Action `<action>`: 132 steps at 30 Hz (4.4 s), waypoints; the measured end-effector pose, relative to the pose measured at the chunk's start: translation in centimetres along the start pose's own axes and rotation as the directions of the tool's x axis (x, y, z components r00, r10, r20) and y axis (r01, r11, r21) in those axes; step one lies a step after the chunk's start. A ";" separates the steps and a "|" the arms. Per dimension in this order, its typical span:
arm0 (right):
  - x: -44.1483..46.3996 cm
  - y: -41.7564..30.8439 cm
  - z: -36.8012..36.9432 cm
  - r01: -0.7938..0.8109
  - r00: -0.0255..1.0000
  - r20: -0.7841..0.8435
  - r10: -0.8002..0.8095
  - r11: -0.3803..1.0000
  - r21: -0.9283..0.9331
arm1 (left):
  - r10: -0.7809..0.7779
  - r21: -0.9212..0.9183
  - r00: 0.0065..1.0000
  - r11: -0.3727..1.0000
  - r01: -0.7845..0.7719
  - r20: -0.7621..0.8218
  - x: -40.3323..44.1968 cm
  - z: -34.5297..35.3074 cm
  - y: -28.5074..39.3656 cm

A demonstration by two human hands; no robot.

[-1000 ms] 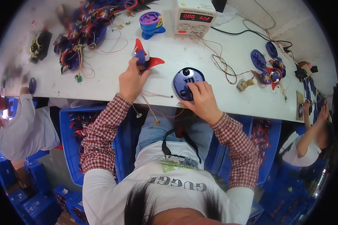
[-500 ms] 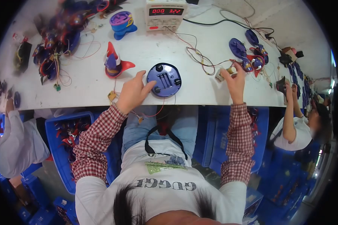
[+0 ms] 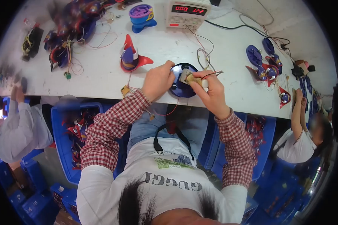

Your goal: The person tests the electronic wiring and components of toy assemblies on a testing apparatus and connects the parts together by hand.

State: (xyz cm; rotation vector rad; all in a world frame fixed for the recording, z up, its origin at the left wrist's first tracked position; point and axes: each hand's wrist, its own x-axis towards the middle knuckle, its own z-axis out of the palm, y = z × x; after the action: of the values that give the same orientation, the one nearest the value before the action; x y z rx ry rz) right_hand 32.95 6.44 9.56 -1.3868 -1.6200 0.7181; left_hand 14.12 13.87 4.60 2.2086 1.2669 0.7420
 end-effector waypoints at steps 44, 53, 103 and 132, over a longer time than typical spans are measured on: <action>4.0 1.1 0.0 0.129 0.973 0.217 -0.077 0.963 -0.237 | 0.316 0.048 0.878 0.946 -0.321 -0.359 -4.5 -7.9 -3.6; -7.6 -2.8 4.4 0.434 0.896 0.178 -0.407 0.887 -0.159 | -0.016 -0.329 0.995 0.943 0.048 0.099 -0.1 -9.9 -11.3; -6.2 -4.0 10.2 -0.503 0.854 0.380 0.357 0.372 0.780 | 0.226 0.276 0.967 0.943 -0.187 -0.118 -7.8 -7.3 -7.3; -6.6 -1.5 11.0 -0.481 0.830 0.332 0.448 0.274 0.833 | 0.369 0.388 0.929 0.859 -0.333 -0.019 -4.1 -6.2 -8.0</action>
State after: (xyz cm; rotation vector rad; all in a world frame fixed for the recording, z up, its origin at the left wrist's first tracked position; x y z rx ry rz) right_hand 22.68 0.87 4.15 -0.9512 -0.5019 1.6772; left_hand 3.35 14.70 3.12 2.8048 1.1346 0.7939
